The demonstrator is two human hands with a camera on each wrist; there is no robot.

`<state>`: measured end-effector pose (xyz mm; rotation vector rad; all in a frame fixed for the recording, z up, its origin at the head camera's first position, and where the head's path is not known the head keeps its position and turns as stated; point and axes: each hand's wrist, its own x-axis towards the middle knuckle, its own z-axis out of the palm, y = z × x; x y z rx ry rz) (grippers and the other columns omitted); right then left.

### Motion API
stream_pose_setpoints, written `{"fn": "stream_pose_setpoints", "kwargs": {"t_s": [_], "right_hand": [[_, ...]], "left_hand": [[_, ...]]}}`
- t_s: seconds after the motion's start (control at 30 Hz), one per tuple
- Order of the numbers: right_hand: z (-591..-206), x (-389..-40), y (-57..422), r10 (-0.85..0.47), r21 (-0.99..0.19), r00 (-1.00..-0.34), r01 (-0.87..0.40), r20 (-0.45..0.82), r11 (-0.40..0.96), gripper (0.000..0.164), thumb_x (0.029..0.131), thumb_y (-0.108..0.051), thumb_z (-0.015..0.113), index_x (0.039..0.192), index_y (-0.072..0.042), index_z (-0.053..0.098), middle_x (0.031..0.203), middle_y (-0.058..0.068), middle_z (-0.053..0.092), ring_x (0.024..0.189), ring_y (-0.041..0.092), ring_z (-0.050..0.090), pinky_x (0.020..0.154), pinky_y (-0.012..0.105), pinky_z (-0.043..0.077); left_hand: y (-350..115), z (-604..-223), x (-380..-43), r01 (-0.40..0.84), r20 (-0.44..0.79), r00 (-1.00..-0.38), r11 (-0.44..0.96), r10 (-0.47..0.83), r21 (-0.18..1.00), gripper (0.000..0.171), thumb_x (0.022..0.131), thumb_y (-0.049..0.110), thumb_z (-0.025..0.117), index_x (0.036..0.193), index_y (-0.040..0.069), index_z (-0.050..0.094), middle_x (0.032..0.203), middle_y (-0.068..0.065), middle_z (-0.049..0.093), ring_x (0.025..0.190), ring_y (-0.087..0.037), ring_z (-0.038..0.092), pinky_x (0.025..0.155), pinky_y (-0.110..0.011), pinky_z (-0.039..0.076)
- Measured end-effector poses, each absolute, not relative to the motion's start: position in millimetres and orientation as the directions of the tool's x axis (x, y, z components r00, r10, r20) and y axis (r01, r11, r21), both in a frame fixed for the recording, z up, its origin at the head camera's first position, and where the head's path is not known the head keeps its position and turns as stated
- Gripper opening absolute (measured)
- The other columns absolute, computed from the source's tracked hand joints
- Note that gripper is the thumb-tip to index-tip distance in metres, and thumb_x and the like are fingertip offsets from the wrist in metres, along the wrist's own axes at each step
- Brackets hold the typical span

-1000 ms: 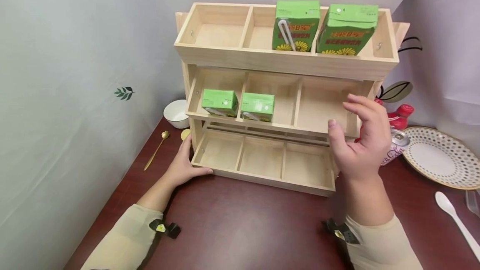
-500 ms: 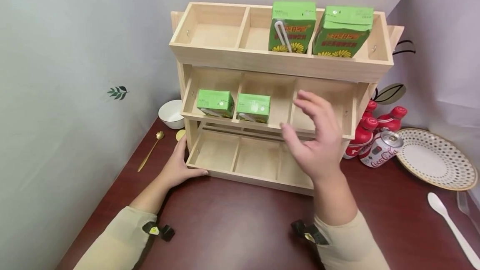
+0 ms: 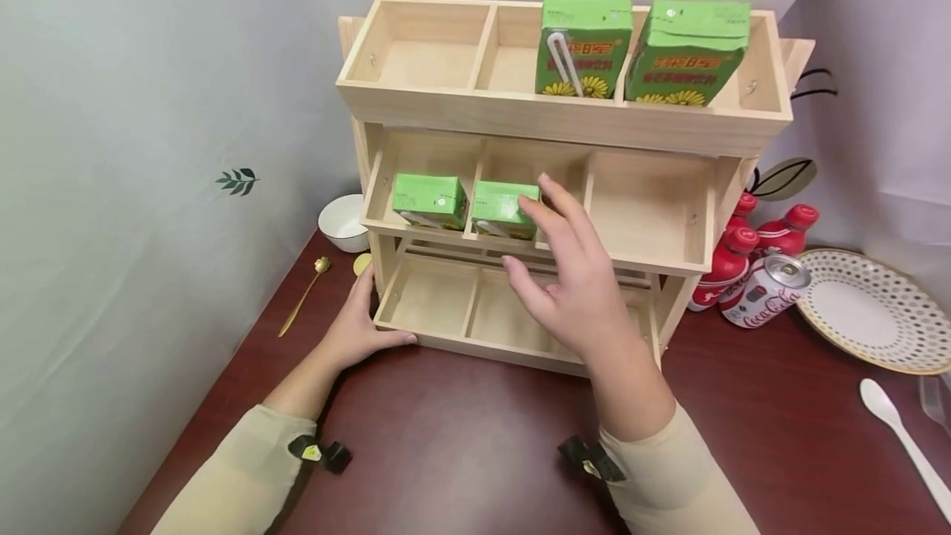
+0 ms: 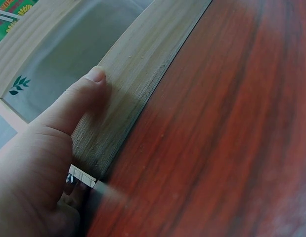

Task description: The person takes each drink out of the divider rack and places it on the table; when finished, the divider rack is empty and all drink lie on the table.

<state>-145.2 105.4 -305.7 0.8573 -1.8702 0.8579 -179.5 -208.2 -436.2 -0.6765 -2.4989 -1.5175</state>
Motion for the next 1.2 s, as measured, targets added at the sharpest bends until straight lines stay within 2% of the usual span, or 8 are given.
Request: {"fn": "stream_pose_setpoints", "kwargs": {"t_s": [0.23, 0.43, 0.57, 0.77, 0.97, 1.2], "right_hand": [[-315, -152, 107, -0.231, -0.210, -0.383, -0.815, 0.894, 0.540, 0.053, 0.079, -0.008, 0.071, 0.130, 0.001, 0.055, 0.144, 0.022, 0.042, 0.133, 0.033, 0.041, 0.106, 0.042, 0.035], [-321, -155, 107, -0.237, -0.192, -0.379, -0.805, 0.895, 0.562, 0.053, 0.079, 0.002, 0.070, 0.131, -0.003, 0.058, 0.144, 0.023, 0.041, 0.131, 0.033, 0.042, 0.104, 0.040, 0.039], [-320, -155, 107, -0.191, -0.234, -0.380, -0.819, 0.905, 0.524, 0.046, 0.080, 0.010, 0.068, 0.125, -0.003, 0.064, 0.137, 0.024, 0.047, 0.125, 0.030, 0.049, 0.099, 0.035, 0.043], [-317, -156, 102, -0.094, -0.222, -0.308, -0.835, 0.947, 0.504, 0.028, 0.085, 0.007, 0.068, 0.110, -0.003, 0.073, 0.124, 0.024, 0.056, 0.115, 0.032, 0.057, 0.091, 0.037, 0.049], [-308, -149, 95, -0.013, -0.222, -0.262, -0.843, 0.965, 0.490, 0.024, 0.078, 0.013, 0.072, 0.098, 0.001, 0.075, 0.114, 0.026, 0.061, 0.104, 0.036, 0.062, 0.086, 0.038, 0.052], [-301, -142, 94, 0.018, -0.246, -0.267, -0.860, 0.964, 0.447, 0.022, 0.071, 0.016, 0.076, 0.089, 0.003, 0.076, 0.104, 0.027, 0.062, 0.094, 0.036, 0.062, 0.076, 0.034, 0.054]], "left_hand": [[-207, -438, -180, 0.449, 0.349, -0.887, 0.386, 0.304, 0.806, 0.126, 0.051, 0.017, 0.098, 0.152, 0.010, 0.023, 0.142, -0.016, 0.035, 0.129, -0.027, 0.032, 0.104, -0.050, 0.025], [-206, -438, -180, 0.445, 0.345, -0.888, 0.384, 0.304, 0.809, 0.125, 0.051, 0.018, 0.098, 0.152, 0.011, 0.024, 0.141, -0.015, 0.036, 0.129, -0.027, 0.033, 0.104, -0.051, 0.026], [-206, -438, -181, 0.446, 0.346, -0.888, 0.385, 0.303, 0.808, 0.125, 0.052, 0.019, 0.098, 0.152, 0.012, 0.024, 0.142, -0.014, 0.035, 0.129, -0.027, 0.032, 0.105, -0.051, 0.025], [-207, -438, -180, 0.439, 0.341, -0.891, 0.387, 0.299, 0.811, 0.125, 0.052, 0.019, 0.098, 0.152, 0.012, 0.023, 0.142, -0.013, 0.035, 0.129, -0.025, 0.034, 0.105, -0.045, 0.027], [-208, -439, -180, 0.430, 0.332, -0.894, 0.373, 0.301, 0.822, 0.125, 0.052, 0.019, 0.098, 0.152, 0.012, 0.023, 0.142, -0.014, 0.035, 0.128, -0.024, 0.036, 0.103, -0.033, 0.029], [-208, -438, -181, 0.436, 0.337, -0.893, 0.383, 0.300, 0.814, 0.125, 0.052, 0.019, 0.098, 0.152, 0.012, 0.024, 0.142, -0.014, 0.036, 0.128, -0.023, 0.034, 0.104, -0.042, 0.027]]}}
